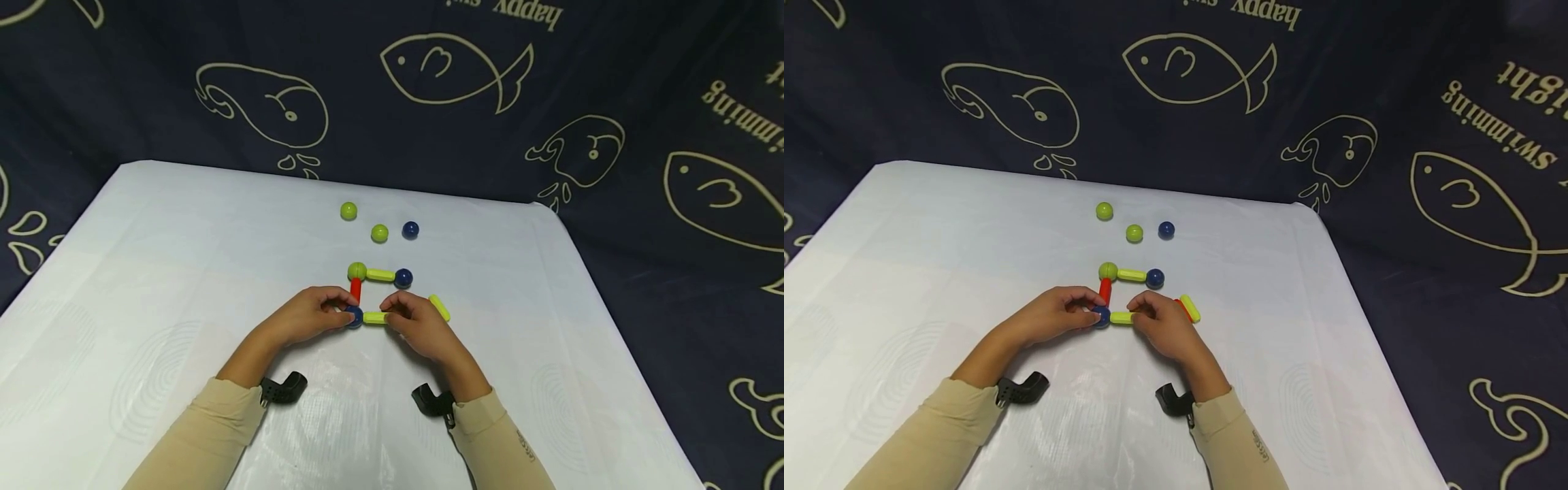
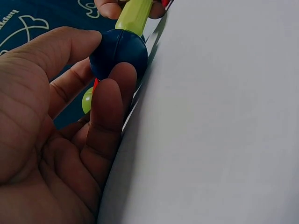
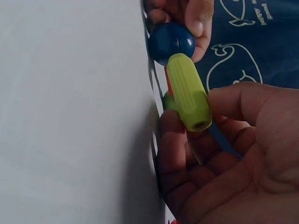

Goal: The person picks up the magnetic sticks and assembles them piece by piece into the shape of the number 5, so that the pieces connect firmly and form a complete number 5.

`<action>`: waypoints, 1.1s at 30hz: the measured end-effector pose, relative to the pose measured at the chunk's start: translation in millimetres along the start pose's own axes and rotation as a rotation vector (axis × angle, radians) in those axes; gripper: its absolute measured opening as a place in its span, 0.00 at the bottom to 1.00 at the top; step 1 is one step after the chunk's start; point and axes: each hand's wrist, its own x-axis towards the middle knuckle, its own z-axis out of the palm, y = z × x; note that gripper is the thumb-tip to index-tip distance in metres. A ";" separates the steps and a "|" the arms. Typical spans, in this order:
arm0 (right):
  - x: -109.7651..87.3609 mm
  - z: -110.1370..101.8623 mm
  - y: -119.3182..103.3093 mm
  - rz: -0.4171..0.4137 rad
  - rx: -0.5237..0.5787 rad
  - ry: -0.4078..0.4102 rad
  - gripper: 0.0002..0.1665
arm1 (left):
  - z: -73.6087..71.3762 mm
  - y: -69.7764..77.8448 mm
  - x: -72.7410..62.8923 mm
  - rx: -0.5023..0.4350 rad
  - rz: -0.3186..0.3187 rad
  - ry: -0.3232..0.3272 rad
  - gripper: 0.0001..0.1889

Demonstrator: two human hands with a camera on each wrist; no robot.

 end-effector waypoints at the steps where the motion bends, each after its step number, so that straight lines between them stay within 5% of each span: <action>1: -0.2 -0.4 -0.7 0.006 0.000 0.005 0.08 | 0.0 -0.2 0.0 -0.003 -0.001 0.000 0.10; 9: 2.2 -15.1 -9.9 0.052 -0.019 0.062 0.10 | -2.1 -1.7 -2.9 0.015 -0.001 0.006 0.10; 15: 20.5 -40.4 -25.4 0.014 -0.219 0.087 0.11 | -2.1 -3.2 -2.9 0.014 0.013 0.014 0.10; 23: 67.3 -59.3 -49.7 -0.067 -0.449 0.001 0.13 | -1.1 -4.0 -1.4 -0.006 -0.006 0.006 0.10; 33: 129.8 -57.5 -36.7 0.004 -0.580 -0.074 0.21 | -0.3 -5.1 -0.8 -0.035 0.007 -0.013 0.10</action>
